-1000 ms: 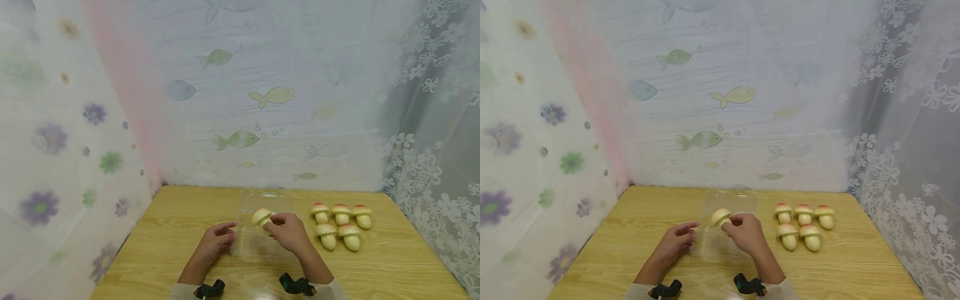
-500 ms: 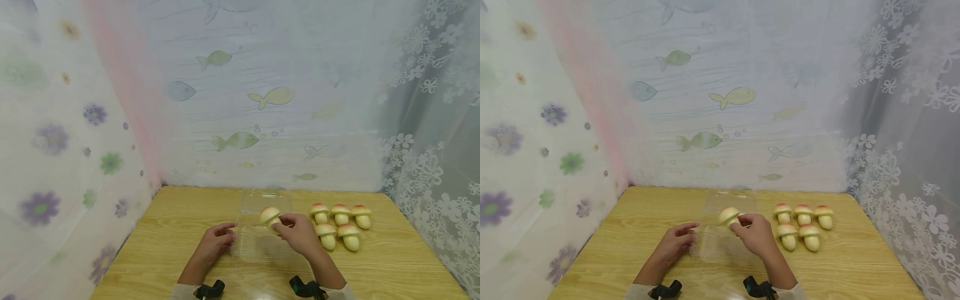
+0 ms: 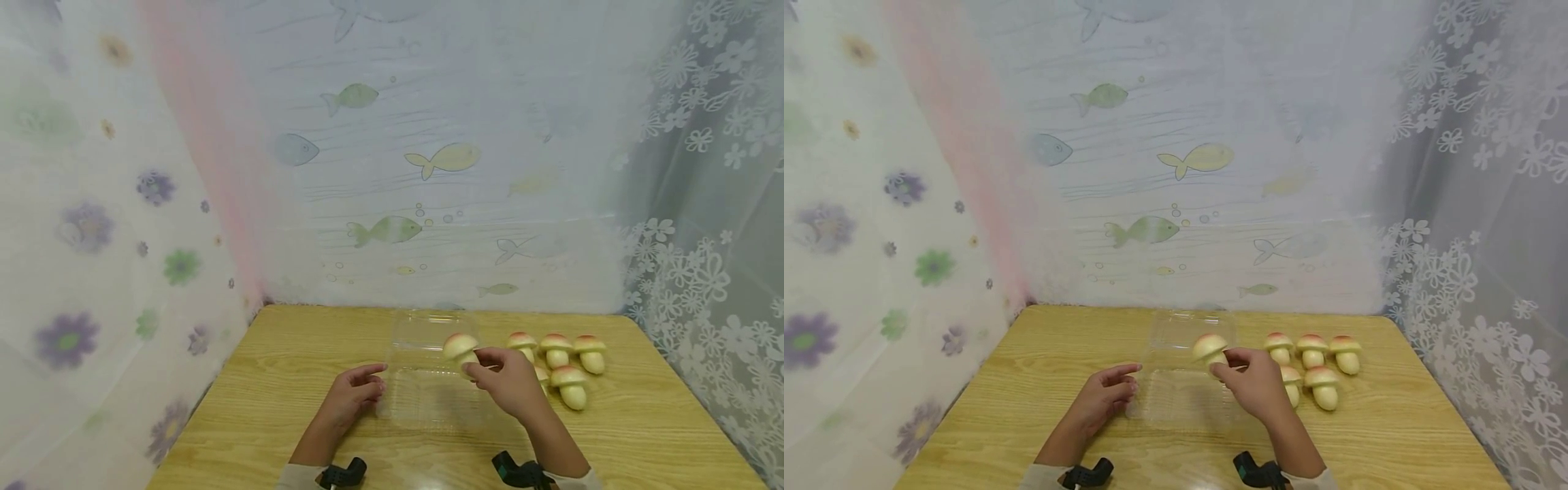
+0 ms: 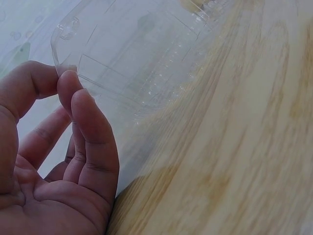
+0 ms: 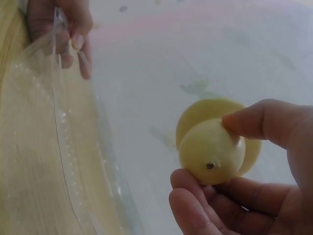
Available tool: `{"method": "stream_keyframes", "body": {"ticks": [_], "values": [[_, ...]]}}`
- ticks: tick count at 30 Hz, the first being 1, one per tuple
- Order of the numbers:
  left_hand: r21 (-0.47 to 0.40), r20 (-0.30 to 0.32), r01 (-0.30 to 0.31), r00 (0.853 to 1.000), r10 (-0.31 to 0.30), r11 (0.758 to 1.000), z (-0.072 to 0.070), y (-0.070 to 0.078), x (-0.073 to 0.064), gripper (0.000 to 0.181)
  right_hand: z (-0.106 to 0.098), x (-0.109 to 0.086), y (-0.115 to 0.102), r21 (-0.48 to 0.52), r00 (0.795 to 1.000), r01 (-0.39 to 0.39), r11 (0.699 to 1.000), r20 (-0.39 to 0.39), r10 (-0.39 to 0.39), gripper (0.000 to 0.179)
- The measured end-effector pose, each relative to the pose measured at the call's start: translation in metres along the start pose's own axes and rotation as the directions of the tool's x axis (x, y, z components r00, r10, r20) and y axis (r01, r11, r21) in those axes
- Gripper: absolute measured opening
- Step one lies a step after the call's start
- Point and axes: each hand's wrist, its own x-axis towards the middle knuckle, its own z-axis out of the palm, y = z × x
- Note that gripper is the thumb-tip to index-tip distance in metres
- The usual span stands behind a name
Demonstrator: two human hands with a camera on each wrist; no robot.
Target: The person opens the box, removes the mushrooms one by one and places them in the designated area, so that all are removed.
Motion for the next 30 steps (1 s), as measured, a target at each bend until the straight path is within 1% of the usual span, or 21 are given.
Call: {"method": "stream_keyframes", "body": {"ticks": [2,8,11,13,16,20,27,30], "values": [[0.005,-0.002,-0.002,1.000,0.002,1.000,0.000,0.000,0.000,0.053,-0.004,-0.001,0.002,-0.002,1.000,0.000,1.000,-0.004,0.000,0.058],[0.012,0.001,0.004,1.000,-0.004,1.000,-0.002,-0.002,0.001,0.053,-0.019,-0.005,0.005,0.042,1.000,-0.015,0.999,0.009,0.015,0.065],[0.011,-0.004,0.006,1.000,-0.006,1.000,-0.003,-0.002,0.001,0.052,-0.027,-0.004,0.005,0.059,0.999,-0.034,0.998,0.013,0.033,0.069],[0.007,-0.008,0.005,1.000,-0.005,1.000,-0.003,-0.001,0.002,0.052,-0.035,-0.004,0.005,0.053,0.999,-0.049,0.997,0.006,0.049,0.073],[0.002,-0.007,-0.005,1.000,0.005,1.000,-0.002,-0.001,0.003,0.052,-0.051,-0.005,0.006,0.045,0.998,-0.066,0.997,-0.006,0.067,0.079],[-0.010,-0.002,-0.009,1.000,0.009,1.000,-0.001,-0.002,0.003,0.052,-0.076,-0.007,0.012,0.056,0.997,-0.082,0.995,-0.011,0.082,0.082],[-0.015,-0.014,-0.013,1.000,0.013,1.000,0.002,-0.003,0.002,0.052,-0.116,-0.012,0.023,0.009,0.992,-0.123,0.992,-0.036,0.123,0.084],[-0.011,-0.014,-0.013,1.000,0.013,1.000,0.003,-0.002,0.002,0.053,-0.131,-0.017,0.026,-0.006,0.987,-0.156,0.988,-0.040,0.156,0.087]]}}
